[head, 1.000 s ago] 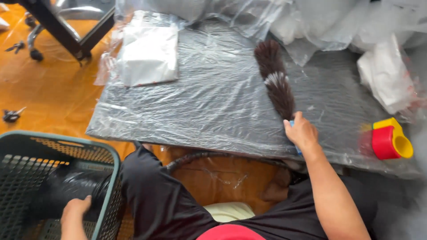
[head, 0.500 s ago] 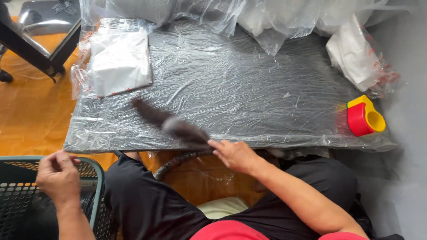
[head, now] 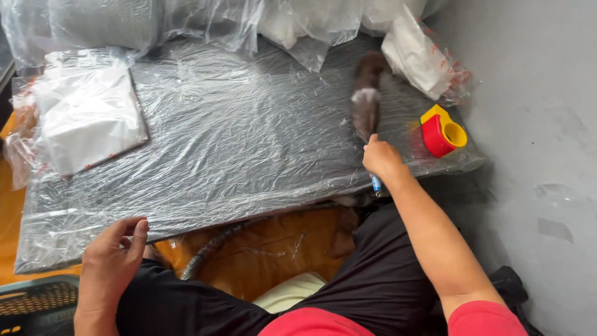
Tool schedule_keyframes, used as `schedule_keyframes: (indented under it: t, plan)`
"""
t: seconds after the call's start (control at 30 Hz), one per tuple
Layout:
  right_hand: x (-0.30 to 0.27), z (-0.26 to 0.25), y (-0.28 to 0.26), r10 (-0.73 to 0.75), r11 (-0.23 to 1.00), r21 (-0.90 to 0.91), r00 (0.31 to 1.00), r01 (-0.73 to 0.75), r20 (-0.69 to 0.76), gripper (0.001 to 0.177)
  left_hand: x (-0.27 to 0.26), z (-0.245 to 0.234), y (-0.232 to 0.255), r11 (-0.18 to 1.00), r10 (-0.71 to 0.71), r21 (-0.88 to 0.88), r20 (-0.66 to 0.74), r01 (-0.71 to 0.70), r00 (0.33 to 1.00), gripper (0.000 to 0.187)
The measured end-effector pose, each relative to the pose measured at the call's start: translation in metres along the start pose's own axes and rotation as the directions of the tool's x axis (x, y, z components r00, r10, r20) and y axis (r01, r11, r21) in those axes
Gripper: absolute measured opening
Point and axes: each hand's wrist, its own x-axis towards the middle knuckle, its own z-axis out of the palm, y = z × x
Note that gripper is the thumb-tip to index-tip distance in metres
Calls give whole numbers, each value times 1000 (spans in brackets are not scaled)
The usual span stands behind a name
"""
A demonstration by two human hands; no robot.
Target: The person is placing a large pillow into a plastic bag and using a vacuum cleaner nozzle to remove air and compress the pillow for storage or shipping.
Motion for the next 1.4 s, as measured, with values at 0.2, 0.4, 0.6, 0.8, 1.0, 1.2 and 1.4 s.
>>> schedule_keyframes:
  t: [0.2, 0.4, 0.6, 0.8, 1.0, 1.2, 1.4]
  plan:
    - [33, -30, 78, 118, 975, -172, 984, -140, -134, 48, 15, 14, 25, 989, 130, 64, 107, -137, 986, 18]
    - [35, 9, 96, 153, 973, -157, 984, -166, -91, 71, 26, 20, 61, 937, -157, 350, 410, 5, 899, 41]
    - [38, 1, 59, 26, 970, -240, 1000, -28, -12, 70, 48, 59, 50, 933, 30, 250, 666, -261, 745, 55]
    - [31, 1, 45, -4, 954, -296, 991, 44, 135, 69, 73, 97, 69, 918, 196, 140, 651, -370, 733, 57]
    - [26, -5, 45, -12, 951, -303, 987, 61, 159, 70, 80, 170, 22, 852, 75, 379, 594, -361, 801, 87]
    - [25, -7, 40, -1, 937, -342, 982, 67, 189, 72, 87, 168, 28, 900, 78, 336, 501, -277, 862, 85]
    - [48, 10, 55, 4, 924, -376, 981, 71, 194, 74, 82, 158, 54, 866, 50, 386, 564, -317, 824, 88]
